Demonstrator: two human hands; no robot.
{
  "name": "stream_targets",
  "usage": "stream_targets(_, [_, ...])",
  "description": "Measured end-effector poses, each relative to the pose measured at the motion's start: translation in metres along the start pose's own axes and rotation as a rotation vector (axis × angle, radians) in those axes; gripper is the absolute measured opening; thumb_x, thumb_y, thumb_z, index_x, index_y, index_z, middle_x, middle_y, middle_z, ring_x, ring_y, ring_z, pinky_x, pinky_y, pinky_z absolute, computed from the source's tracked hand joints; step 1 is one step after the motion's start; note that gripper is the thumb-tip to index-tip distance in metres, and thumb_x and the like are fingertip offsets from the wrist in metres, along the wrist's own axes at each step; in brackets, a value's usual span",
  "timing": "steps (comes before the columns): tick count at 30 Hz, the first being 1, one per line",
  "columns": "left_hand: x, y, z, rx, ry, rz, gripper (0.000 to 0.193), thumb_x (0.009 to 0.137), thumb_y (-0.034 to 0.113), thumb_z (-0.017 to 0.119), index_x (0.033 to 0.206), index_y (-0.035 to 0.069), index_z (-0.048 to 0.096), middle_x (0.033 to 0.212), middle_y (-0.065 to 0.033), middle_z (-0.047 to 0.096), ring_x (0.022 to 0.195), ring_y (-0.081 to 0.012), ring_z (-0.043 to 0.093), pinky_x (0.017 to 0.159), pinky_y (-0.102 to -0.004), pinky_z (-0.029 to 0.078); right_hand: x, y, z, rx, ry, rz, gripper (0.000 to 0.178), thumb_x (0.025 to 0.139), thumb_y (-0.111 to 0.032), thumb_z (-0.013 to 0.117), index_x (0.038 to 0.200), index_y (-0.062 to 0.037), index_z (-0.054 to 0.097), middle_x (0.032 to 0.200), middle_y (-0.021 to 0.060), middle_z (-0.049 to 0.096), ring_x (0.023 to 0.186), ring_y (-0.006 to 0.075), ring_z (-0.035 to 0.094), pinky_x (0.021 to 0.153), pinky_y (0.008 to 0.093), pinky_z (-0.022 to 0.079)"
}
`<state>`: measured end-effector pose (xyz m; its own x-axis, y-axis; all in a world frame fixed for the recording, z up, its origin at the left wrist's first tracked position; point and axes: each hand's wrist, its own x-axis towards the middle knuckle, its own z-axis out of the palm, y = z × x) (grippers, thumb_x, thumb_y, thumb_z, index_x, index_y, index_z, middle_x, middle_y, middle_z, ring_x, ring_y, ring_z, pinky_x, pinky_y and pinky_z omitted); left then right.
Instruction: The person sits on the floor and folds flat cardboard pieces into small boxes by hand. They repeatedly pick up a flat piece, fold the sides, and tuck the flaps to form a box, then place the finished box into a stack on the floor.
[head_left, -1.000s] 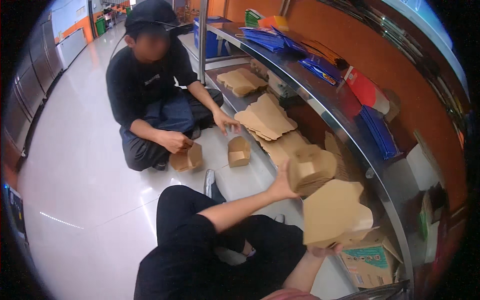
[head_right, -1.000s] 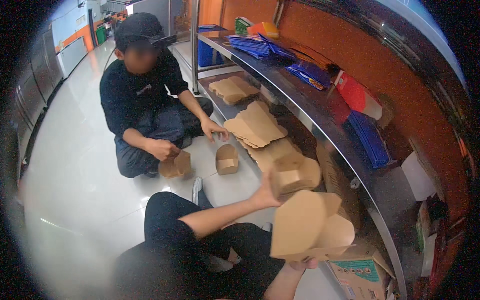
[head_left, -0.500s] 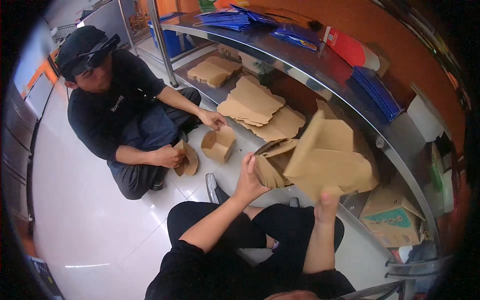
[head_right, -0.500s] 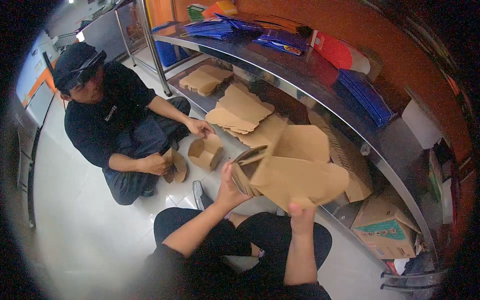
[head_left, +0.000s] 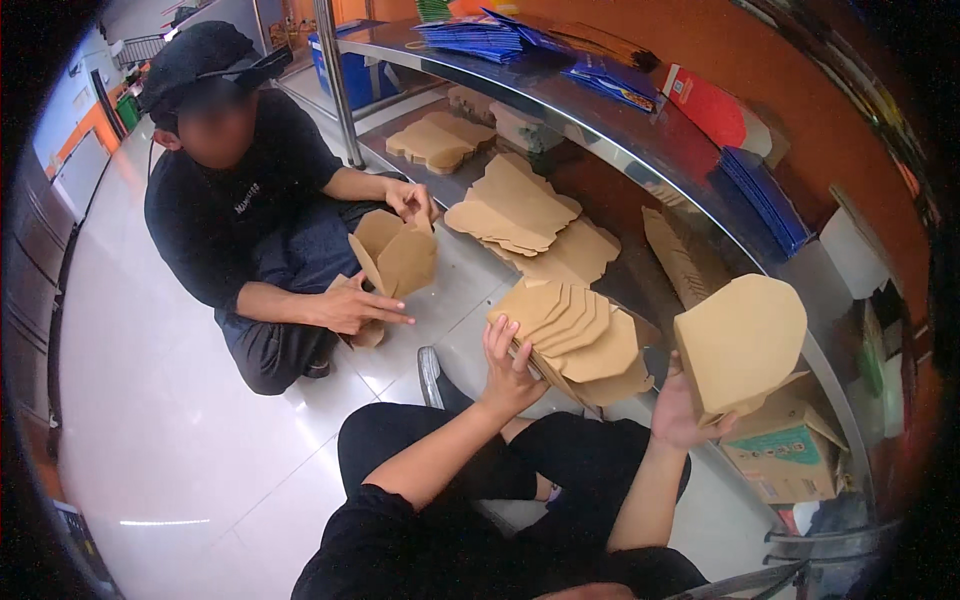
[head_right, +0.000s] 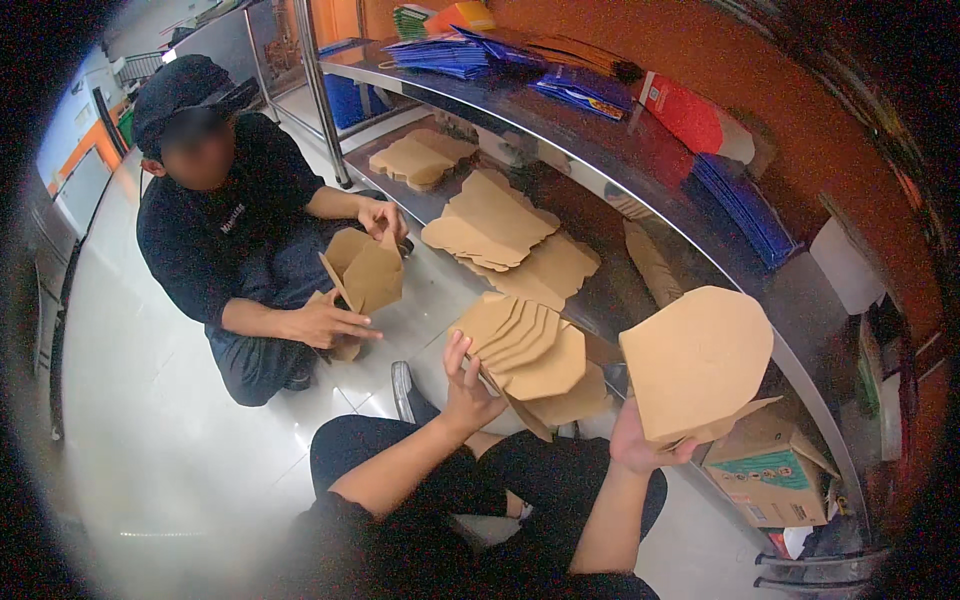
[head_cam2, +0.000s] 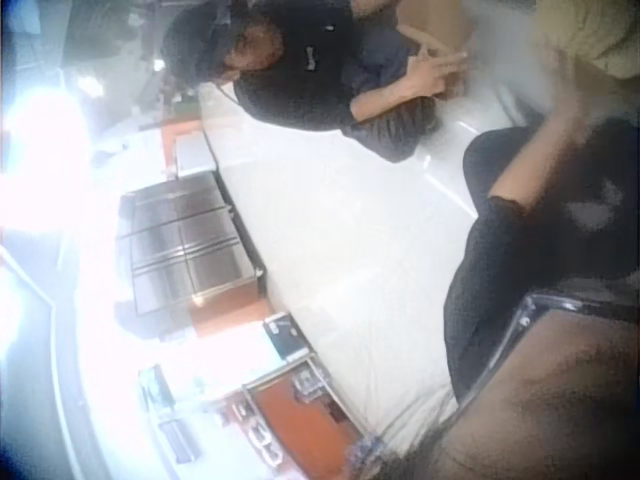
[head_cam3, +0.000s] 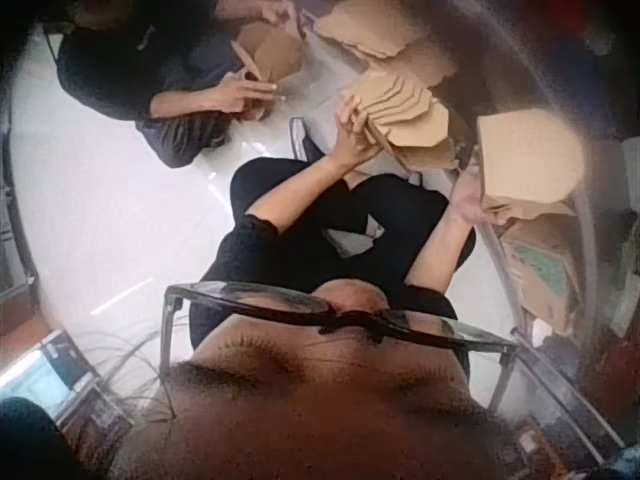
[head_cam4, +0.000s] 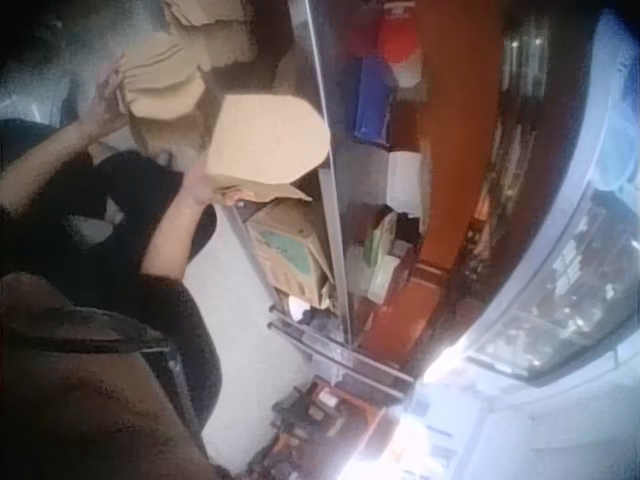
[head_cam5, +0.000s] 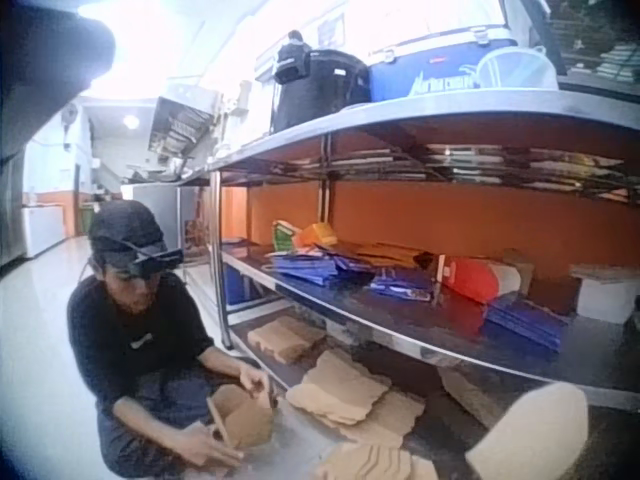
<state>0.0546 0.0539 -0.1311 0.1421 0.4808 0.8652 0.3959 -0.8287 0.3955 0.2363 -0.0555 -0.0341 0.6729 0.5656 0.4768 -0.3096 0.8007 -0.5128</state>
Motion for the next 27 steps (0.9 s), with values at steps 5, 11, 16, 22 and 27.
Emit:
stream_targets(5, [0.008, 0.003, -0.003, -0.384, -0.299, -0.413, 0.114, 0.05, 0.023, 0.081, 0.136, 0.004, 0.007, 0.127, -0.0231, 0.031, 0.12, -0.0392, 0.032, 0.099, -0.0441, 0.03, 0.006, -0.012, 0.006, -0.102, -0.055, 0.113, 0.075, 0.075, -0.06, 0.052, 0.134, -0.0186, 0.028, 0.136, 0.0025, 0.032, 0.124, 0.0225, 0.033, 0.099, 0.0482, 0.031])
stream_targets(11, [0.009, 0.006, -0.004, -0.489, -0.564, -0.656, 0.123, 0.051, 0.028, 0.084, 0.138, 0.004, 0.0, 0.129, -0.0244, 0.032, 0.12, -0.0347, 0.036, 0.096, -0.0419, 0.036, 0.025, -0.021, 0.014, -0.153, 0.057, 0.24, 0.077, 0.075, -0.054, 0.058, 0.135, -0.0166, 0.026, 0.136, 0.0032, 0.032, 0.125, 0.0237, 0.032, 0.1, 0.0517, 0.031])
stream_targets(16, [0.014, 0.004, -0.011, -0.766, -0.724, -0.644, 0.122, 0.052, 0.021, 0.083, 0.139, 0.007, 0.0, 0.131, -0.0196, 0.032, 0.121, -0.0324, 0.036, 0.087, -0.0417, 0.044, 0.03, -0.019, -0.001, -0.191, -0.043, 0.314, 0.066, 0.08, -0.04, 0.057, 0.132, -0.0088, 0.03, 0.131, 0.0078, 0.039, 0.119, 0.0234, 0.04, 0.097, 0.0429, 0.035])
stream_targets(22, [0.01, 0.0, -0.01, -0.857, -0.911, -0.541, 0.12, 0.05, 0.02, 0.082, 0.14, 0.008, 0.002, 0.135, -0.0152, 0.029, 0.12, -0.03, 0.036, 0.09, -0.0411, 0.042, 0.054, -0.02, -0.014, -0.723, -0.366, 0.525, 0.088, 0.07, -0.036, 0.068, 0.134, -0.0017, 0.016, 0.129, 0.0128, 0.035, 0.121, 0.0228, 0.033, 0.099, 0.0347, 0.029])
stream_targets(27, [0.015, 0.009, -0.012, -0.78, -1.032, -0.427, 0.121, 0.05, 0.02, 0.082, 0.14, 0.01, 0.002, 0.136, -0.016, 0.028, 0.12, -0.0301, 0.036, 0.09, -0.0409, 0.041, 0.056, -0.021, 0.004, -0.882, -0.431, 0.523, 0.098, 0.07, -0.03, 0.068, 0.138, -0.0056, 0.001, 0.134, 0.0161, 0.027, 0.126, 0.0265, 0.026, 0.103, 0.0363, 0.024])
